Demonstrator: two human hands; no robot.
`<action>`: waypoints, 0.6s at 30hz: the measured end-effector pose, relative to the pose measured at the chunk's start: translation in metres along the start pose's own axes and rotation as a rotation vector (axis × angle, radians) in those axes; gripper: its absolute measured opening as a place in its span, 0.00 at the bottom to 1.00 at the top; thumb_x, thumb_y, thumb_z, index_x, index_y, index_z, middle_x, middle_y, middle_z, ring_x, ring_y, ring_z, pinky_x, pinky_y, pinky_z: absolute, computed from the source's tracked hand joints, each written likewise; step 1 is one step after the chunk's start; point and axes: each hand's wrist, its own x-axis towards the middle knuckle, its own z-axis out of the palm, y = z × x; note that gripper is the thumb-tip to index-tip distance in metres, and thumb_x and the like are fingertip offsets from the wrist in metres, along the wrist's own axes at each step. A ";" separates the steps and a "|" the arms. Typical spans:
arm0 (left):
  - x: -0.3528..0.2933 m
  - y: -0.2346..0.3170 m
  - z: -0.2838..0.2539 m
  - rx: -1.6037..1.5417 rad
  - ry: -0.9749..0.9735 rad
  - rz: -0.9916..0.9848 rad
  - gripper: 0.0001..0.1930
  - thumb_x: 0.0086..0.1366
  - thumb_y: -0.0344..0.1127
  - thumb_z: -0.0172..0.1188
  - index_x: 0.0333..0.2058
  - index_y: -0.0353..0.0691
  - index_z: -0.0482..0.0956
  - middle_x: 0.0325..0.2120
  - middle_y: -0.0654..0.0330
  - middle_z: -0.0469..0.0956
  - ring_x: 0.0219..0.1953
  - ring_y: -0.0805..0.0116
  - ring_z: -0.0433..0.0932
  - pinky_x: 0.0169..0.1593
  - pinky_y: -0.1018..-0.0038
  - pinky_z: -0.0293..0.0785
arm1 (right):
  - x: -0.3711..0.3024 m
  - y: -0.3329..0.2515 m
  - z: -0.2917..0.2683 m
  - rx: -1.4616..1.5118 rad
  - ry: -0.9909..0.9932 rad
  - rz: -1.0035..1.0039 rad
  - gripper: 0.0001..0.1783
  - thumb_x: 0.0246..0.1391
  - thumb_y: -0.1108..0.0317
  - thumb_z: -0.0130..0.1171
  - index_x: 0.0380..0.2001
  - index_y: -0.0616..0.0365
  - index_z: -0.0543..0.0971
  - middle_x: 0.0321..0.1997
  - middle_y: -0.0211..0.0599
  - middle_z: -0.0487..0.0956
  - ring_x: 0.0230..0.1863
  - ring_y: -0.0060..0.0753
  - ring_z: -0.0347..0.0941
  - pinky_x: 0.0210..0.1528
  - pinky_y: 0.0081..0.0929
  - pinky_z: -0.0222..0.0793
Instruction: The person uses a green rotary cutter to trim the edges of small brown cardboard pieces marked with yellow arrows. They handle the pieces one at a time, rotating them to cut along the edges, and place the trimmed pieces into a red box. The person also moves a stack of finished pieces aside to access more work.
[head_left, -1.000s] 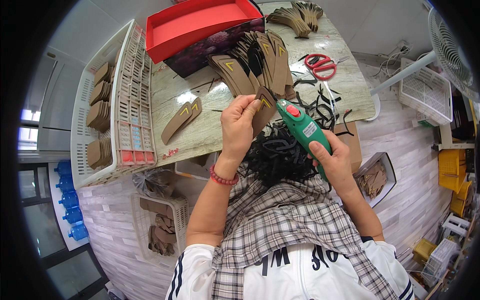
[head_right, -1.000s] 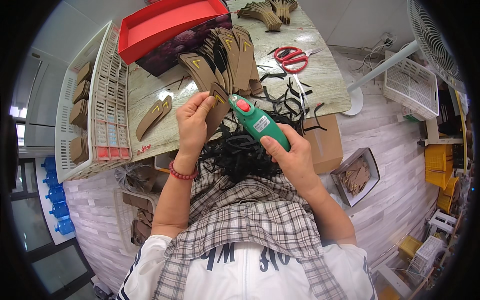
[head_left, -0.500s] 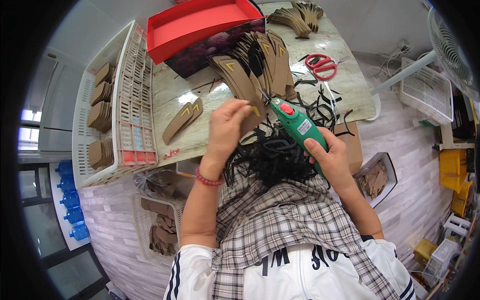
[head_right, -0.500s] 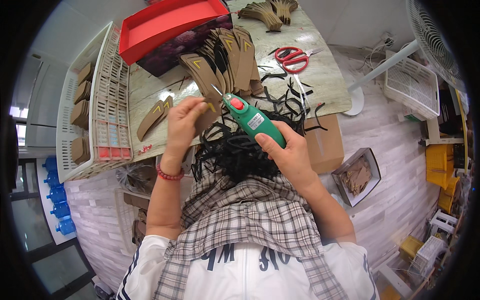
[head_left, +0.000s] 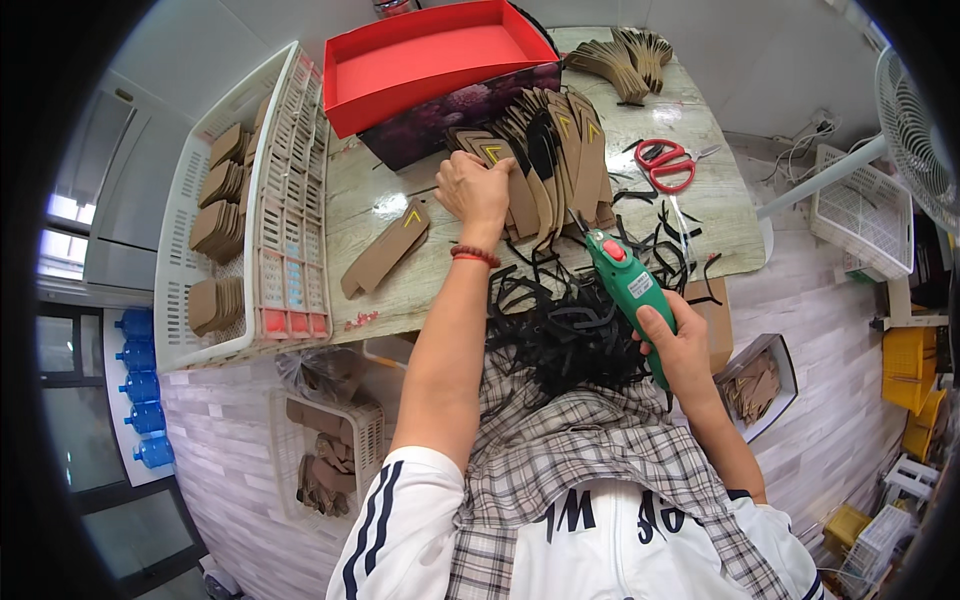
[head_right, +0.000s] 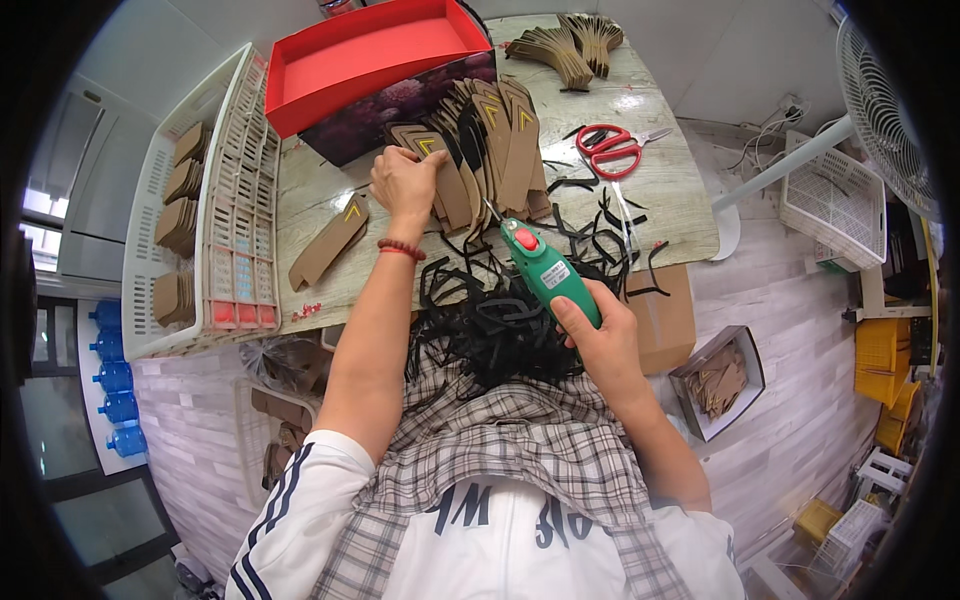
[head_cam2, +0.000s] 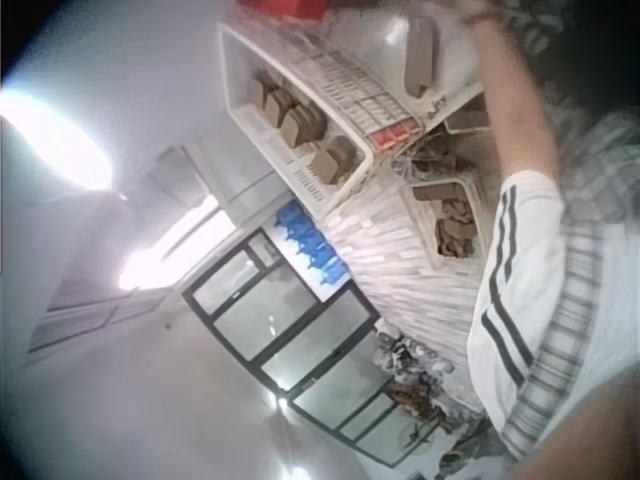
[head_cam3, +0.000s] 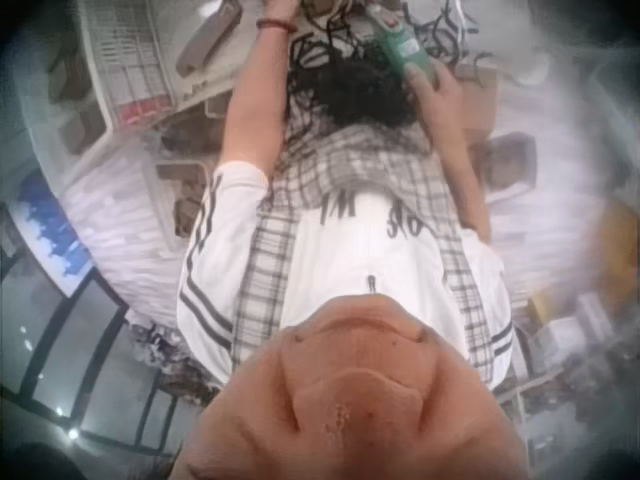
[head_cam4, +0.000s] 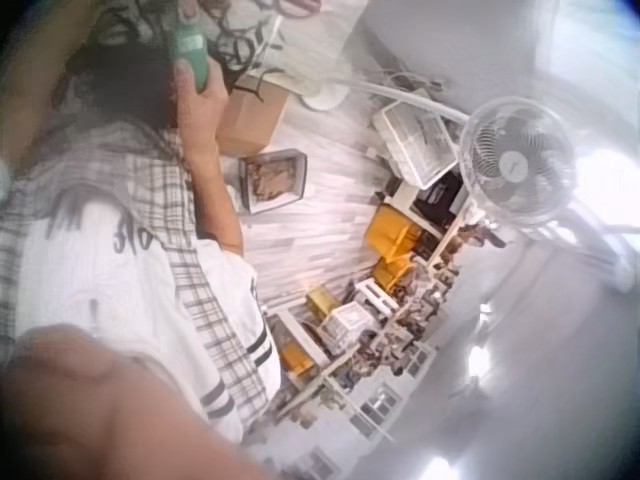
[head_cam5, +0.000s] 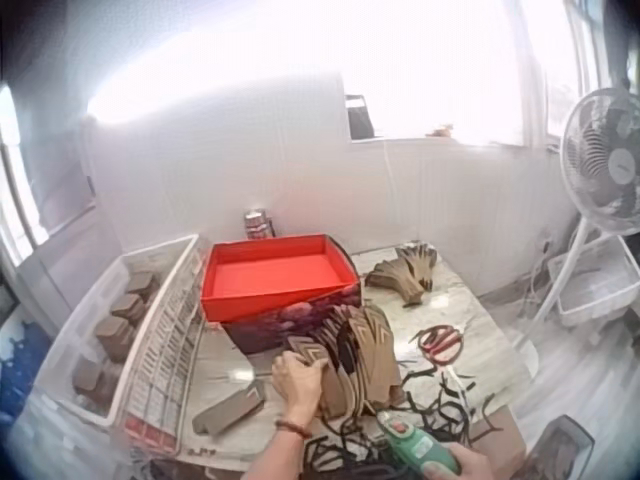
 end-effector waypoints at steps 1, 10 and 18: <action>0.000 0.001 0.004 -0.021 0.008 -0.026 0.21 0.44 0.50 0.72 0.29 0.42 0.76 0.35 0.58 0.75 0.44 0.56 0.71 0.49 0.59 0.63 | 0.000 0.001 0.000 0.000 0.006 0.003 0.18 0.55 0.60 0.61 0.42 0.63 0.76 0.24 0.26 0.74 0.21 0.13 0.65 0.23 0.14 0.62; -0.013 0.012 0.035 -0.145 0.220 -0.237 0.20 0.44 0.44 0.73 0.32 0.43 0.76 0.36 0.59 0.74 0.46 0.58 0.70 0.53 0.58 0.59 | 0.007 0.006 0.005 0.033 -0.007 0.010 0.18 0.55 0.60 0.61 0.41 0.63 0.76 0.23 0.26 0.73 0.21 0.13 0.65 0.23 0.14 0.62; -0.014 0.004 0.004 -0.917 0.203 -0.138 0.08 0.55 0.27 0.65 0.29 0.35 0.73 0.24 0.64 0.73 0.25 0.75 0.69 0.30 0.78 0.68 | 0.010 -0.001 0.006 0.010 0.015 0.000 0.19 0.55 0.59 0.61 0.43 0.63 0.76 0.23 0.25 0.74 0.21 0.12 0.64 0.23 0.14 0.62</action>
